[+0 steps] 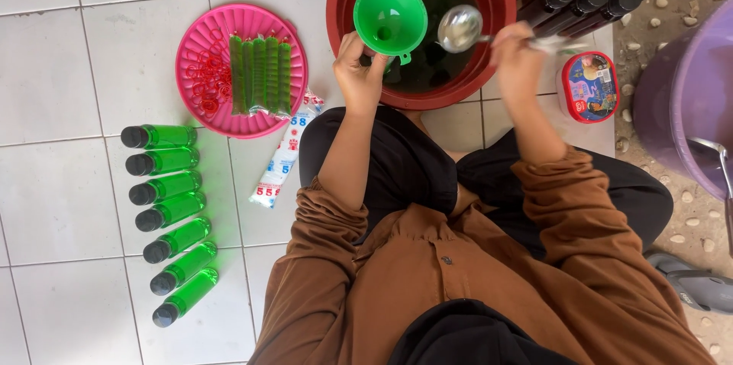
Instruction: The person fills small plastic bags with green liquid using a funnel and a ladle, then ties each bag with a rubber band.
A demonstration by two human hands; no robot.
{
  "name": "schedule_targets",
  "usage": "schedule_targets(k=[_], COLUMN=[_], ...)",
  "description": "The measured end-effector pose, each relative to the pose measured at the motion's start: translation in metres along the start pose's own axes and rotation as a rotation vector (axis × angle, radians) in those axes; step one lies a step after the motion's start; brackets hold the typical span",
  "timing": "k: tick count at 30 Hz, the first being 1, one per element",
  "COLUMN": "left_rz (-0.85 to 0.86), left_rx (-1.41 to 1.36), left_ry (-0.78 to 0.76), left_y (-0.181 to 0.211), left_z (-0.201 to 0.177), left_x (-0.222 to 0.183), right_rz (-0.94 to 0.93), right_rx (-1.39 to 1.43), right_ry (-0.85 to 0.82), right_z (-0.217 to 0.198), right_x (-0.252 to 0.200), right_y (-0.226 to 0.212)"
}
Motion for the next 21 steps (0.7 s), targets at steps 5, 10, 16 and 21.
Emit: schedule_targets(k=[5,10,16,21], left_rz=[-0.014,-0.010,-0.022,-0.175], left_rx=[-0.016,-0.004,-0.007,0.098], left_ry=[-0.017,-0.037,-0.028,-0.055], left_y=[0.010,0.010,0.016,-0.013], left_z=[0.004,0.005,0.004,0.002], left_x=[0.004,0.006,0.008,-0.006], right_rz=[0.035,0.068,0.275,0.360], right_rx=[-0.433,-0.422,-0.084,0.278], right_ry=[-0.248,-0.334,-0.200,-0.156], right_z=[0.040,0.061,0.053,0.011], right_x=[-0.040,-0.049,-0.041,-0.011], right_y=[-0.021,-0.013,0.040,-0.013])
Point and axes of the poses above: each hand's wrist, its own x-axis towards the middle knuckle, its own z-axis out of the palm, y = z × x, the point moved 10 cm from there along x, towards the middle knuckle, and after that the axes turned 15 degrees about -x, right-handed, at the moved point
